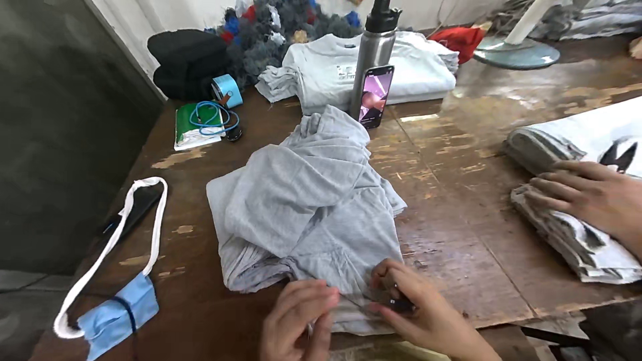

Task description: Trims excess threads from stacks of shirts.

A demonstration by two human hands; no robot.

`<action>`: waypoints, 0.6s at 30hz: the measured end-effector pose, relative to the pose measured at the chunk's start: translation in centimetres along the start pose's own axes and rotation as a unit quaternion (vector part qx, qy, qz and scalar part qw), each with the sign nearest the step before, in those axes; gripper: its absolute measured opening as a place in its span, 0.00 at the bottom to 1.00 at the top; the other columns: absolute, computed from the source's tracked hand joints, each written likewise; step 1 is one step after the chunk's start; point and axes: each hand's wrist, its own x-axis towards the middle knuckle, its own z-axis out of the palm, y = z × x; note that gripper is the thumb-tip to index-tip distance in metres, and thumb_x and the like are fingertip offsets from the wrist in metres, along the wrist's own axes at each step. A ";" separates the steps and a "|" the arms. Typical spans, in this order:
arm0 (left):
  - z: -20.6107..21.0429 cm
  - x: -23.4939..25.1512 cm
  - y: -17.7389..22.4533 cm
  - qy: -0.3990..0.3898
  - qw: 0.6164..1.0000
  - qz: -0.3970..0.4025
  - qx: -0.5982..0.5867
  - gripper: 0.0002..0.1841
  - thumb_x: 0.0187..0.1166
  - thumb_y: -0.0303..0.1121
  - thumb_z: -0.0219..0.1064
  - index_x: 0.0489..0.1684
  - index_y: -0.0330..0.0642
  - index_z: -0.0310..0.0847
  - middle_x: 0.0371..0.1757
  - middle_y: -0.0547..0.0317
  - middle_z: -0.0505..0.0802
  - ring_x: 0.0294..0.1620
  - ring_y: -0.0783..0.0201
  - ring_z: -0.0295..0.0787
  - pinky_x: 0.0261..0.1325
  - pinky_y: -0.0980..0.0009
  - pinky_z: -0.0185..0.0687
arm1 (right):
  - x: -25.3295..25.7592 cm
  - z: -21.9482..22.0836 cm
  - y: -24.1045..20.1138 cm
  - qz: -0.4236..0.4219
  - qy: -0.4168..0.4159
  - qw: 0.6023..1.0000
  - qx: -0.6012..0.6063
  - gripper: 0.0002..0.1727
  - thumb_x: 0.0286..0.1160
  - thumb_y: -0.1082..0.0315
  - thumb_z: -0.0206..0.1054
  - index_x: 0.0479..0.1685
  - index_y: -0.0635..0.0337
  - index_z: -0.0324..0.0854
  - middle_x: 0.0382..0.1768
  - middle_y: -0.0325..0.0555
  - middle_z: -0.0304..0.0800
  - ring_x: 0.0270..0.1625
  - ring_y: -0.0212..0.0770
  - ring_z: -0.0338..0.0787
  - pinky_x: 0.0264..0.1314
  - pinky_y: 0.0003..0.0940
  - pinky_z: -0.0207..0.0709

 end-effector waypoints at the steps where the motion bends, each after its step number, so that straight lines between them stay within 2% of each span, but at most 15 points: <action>1: 1.0 -0.2 -0.6 -0.019 0.998 -0.018 0.059 0.16 0.88 0.44 0.61 0.63 0.47 0.86 0.65 0.62 0.92 0.74 0.68 0.82 0.79 0.67 0.77 | -0.1 0.2 0.1 0.009 0.001 1.000 -0.026 0.19 0.77 0.50 0.70 0.44 0.59 0.82 0.44 0.46 0.87 0.45 0.34 0.85 0.49 0.27 0.81; 3: 2.7 -0.1 -1.6 -0.064 0.976 -0.056 0.198 0.31 0.87 0.54 0.58 0.79 0.41 0.77 0.77 0.48 0.84 0.79 0.54 0.78 0.80 0.55 0.72 | -0.3 0.5 0.0 0.018 -0.011 0.998 -0.051 0.18 0.77 0.51 0.69 0.45 0.58 0.82 0.40 0.44 0.88 0.45 0.37 0.85 0.51 0.33 0.81; 4: 3.5 0.0 -1.9 -0.081 0.957 -0.067 0.270 0.37 0.85 0.60 0.55 0.83 0.39 0.73 0.76 0.44 0.85 0.75 0.46 0.79 0.72 0.48 0.74 | -0.3 0.5 -0.1 0.018 -0.017 0.998 -0.054 0.17 0.77 0.52 0.69 0.44 0.58 0.82 0.38 0.44 0.87 0.43 0.37 0.85 0.50 0.33 0.80; 5: 4.1 0.2 -2.1 -0.087 0.943 -0.070 0.315 0.41 0.79 0.64 0.55 0.82 0.39 0.75 0.69 0.45 0.89 0.67 0.42 0.82 0.64 0.44 0.77 | -0.3 0.5 -0.2 0.017 -0.022 0.998 -0.051 0.15 0.75 0.53 0.69 0.42 0.57 0.82 0.35 0.43 0.86 0.41 0.37 0.84 0.48 0.33 0.79; 6: 4.4 0.3 -2.1 -0.082 0.939 -0.067 0.326 0.42 0.73 0.67 0.59 0.76 0.41 0.81 0.58 0.49 0.92 0.57 0.44 0.85 0.55 0.46 0.80 | -0.3 0.5 -0.2 0.015 -0.024 0.999 -0.038 0.14 0.74 0.55 0.69 0.41 0.57 0.81 0.33 0.42 0.84 0.40 0.37 0.83 0.47 0.32 0.78; 7: 4.4 0.3 -2.1 -0.069 0.946 -0.064 0.310 0.39 0.67 0.68 0.65 0.65 0.43 0.89 0.46 0.55 0.94 0.47 0.50 0.86 0.48 0.52 0.81 | -0.3 0.5 -0.1 0.012 -0.023 0.999 -0.019 0.12 0.72 0.57 0.69 0.39 0.57 0.81 0.32 0.42 0.83 0.40 0.36 0.82 0.47 0.31 0.77; 8: 4.2 0.2 -2.0 -0.057 0.955 -0.060 0.285 0.31 0.63 0.65 0.72 0.50 0.46 0.93 0.37 0.60 0.92 0.40 0.58 0.84 0.44 0.61 0.81 | -0.4 0.5 0.1 0.013 -0.019 1.000 0.009 0.10 0.71 0.60 0.69 0.38 0.57 0.80 0.31 0.42 0.83 0.39 0.35 0.81 0.46 0.30 0.76; 9: 3.8 -0.1 -1.9 -0.048 0.963 -0.056 0.258 0.23 0.63 0.59 0.77 0.36 0.46 0.93 0.30 0.63 0.90 0.37 0.64 0.83 0.42 0.69 0.80 | -0.5 0.3 0.1 0.014 -0.019 0.999 0.043 0.10 0.72 0.61 0.69 0.37 0.58 0.78 0.32 0.43 0.82 0.39 0.34 0.81 0.46 0.28 0.76; 10: 3.3 -0.5 -1.9 -0.038 0.971 -0.056 0.229 0.17 0.64 0.50 0.79 0.29 0.45 0.91 0.27 0.64 0.88 0.36 0.69 0.83 0.43 0.76 0.79 | -0.6 0.1 0.2 0.012 -0.017 0.997 0.080 0.09 0.73 0.63 0.68 0.37 0.58 0.75 0.33 0.43 0.81 0.38 0.32 0.80 0.45 0.26 0.76; 11: 2.8 -1.0 -1.8 -0.021 0.976 -0.056 0.210 0.10 0.62 0.39 0.79 0.26 0.43 0.90 0.26 0.63 0.88 0.36 0.72 0.83 0.44 0.82 0.78 | -0.6 -0.1 0.2 0.008 -0.013 0.993 0.117 0.08 0.73 0.65 0.68 0.37 0.58 0.73 0.34 0.44 0.80 0.37 0.31 0.80 0.43 0.23 0.75; 12: 2.5 -1.6 -1.7 0.007 0.977 -0.052 0.206 0.04 0.59 0.29 0.75 0.27 0.41 0.91 0.27 0.61 0.88 0.36 0.74 0.84 0.44 0.86 0.78 | -0.5 -0.4 0.2 0.003 -0.010 0.989 0.149 0.08 0.72 0.67 0.67 0.38 0.58 0.72 0.34 0.44 0.80 0.37 0.30 0.80 0.40 0.21 0.75; 13: 2.5 -2.1 -1.7 0.041 0.975 -0.047 0.215 0.04 0.60 0.25 0.72 0.29 0.39 0.90 0.28 0.58 0.86 0.35 0.75 0.83 0.42 0.89 0.76 | -0.4 -0.7 0.0 -0.004 -0.008 0.985 0.174 0.07 0.72 0.68 0.66 0.39 0.57 0.71 0.35 0.44 0.79 0.37 0.29 0.80 0.40 0.20 0.75; 16: 2.8 -3.1 -1.3 0.065 0.967 -0.055 0.240 0.06 0.67 0.25 0.71 0.39 0.41 0.90 0.41 0.53 0.84 0.46 0.77 0.81 0.53 0.92 0.74 | 0.7 -1.2 -0.6 -0.042 0.010 0.982 0.186 0.07 0.74 0.67 0.64 0.40 0.56 0.70 0.36 0.43 0.78 0.38 0.29 0.80 0.41 0.19 0.75; 18: 3.0 -2.9 -1.1 0.056 0.963 -0.063 0.254 0.08 0.68 0.26 0.71 0.42 0.42 0.93 0.44 0.52 0.90 0.52 0.74 0.86 0.59 0.88 0.77 | 1.9 -1.2 -0.9 -0.054 0.059 0.982 0.173 0.07 0.75 0.67 0.64 0.38 0.55 0.69 0.37 0.42 0.79 0.39 0.27 0.81 0.42 0.18 0.76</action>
